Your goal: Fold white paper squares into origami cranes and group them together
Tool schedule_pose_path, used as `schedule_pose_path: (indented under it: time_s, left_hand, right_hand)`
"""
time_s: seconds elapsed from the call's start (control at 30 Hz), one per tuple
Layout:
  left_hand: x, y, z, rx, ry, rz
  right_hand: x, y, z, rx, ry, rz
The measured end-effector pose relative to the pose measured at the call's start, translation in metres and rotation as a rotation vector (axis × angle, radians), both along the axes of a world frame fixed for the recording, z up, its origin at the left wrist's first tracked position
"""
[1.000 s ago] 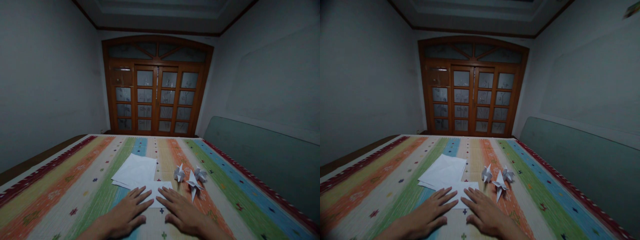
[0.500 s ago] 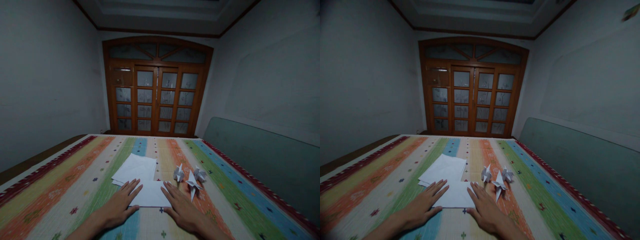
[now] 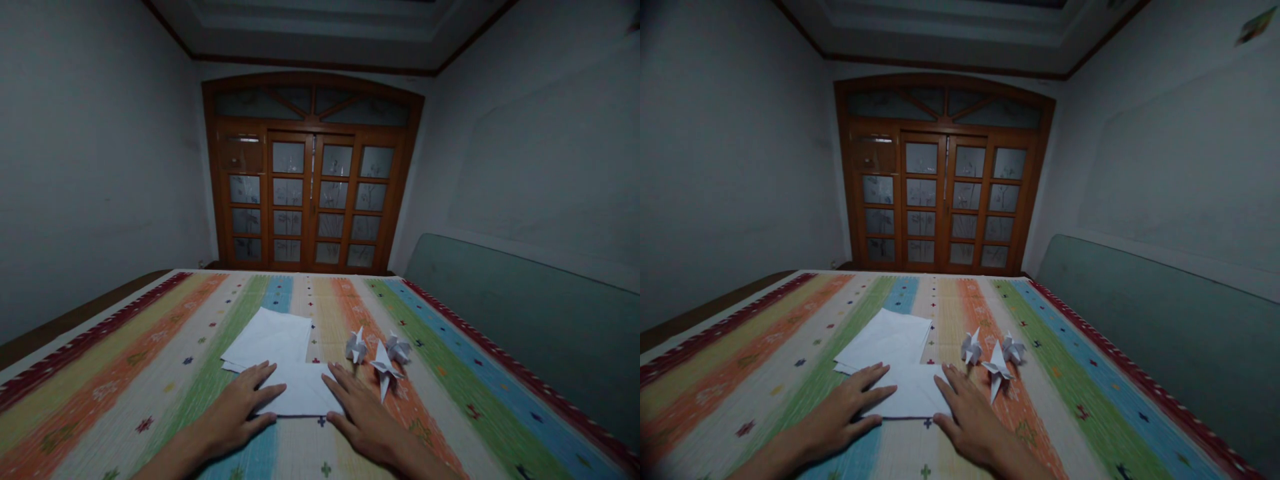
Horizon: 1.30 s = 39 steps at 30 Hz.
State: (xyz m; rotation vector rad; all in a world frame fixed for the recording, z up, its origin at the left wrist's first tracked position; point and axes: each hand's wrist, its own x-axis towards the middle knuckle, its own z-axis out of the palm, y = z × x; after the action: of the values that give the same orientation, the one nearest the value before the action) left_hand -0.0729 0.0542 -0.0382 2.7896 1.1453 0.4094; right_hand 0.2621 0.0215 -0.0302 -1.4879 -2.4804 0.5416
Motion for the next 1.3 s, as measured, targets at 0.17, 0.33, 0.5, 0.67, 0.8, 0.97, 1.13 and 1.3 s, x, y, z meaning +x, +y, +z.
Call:
schedule_pose_path:
  time_s: [0.17,0.33,0.5,0.67,0.8,0.97,1.13,1.3]
  left_hand:
    - [0.0,-0.003,0.001,0.155,-0.027,-0.094]
    - [0.009,-0.004,-0.003,0.356,-0.092,-0.194]
    - [0.026,-0.008,0.003,0.439,-0.198,-0.29]
    - [0.038,-0.016,0.001,0.372,-0.262,-0.315]
    - [0.041,-0.023,-0.003,0.276,-0.265,-0.292]
    - [0.04,-0.029,0.003,0.036,-0.264,-0.229]
    - [0.033,-0.031,0.009,-0.172,-0.331,-0.157]
    - [0.028,-0.025,0.001,-0.242,-0.39,-0.058]
  right_hand:
    - [0.001,-0.004,0.0,0.053,0.006,0.012]
    - [0.003,-0.001,-0.009,0.17,0.027,0.06]
    - [0.002,-0.002,-0.008,0.302,0.056,0.131]
    - [-0.007,-0.011,0.001,0.318,0.101,0.249]
    - [-0.018,-0.017,-0.004,0.273,0.15,0.357]
    - [-0.025,-0.019,-0.02,0.277,0.187,0.35]
    - [-0.027,-0.018,-0.026,0.324,0.258,0.339]
    - [-0.03,-0.017,-0.019,0.393,0.272,0.344]
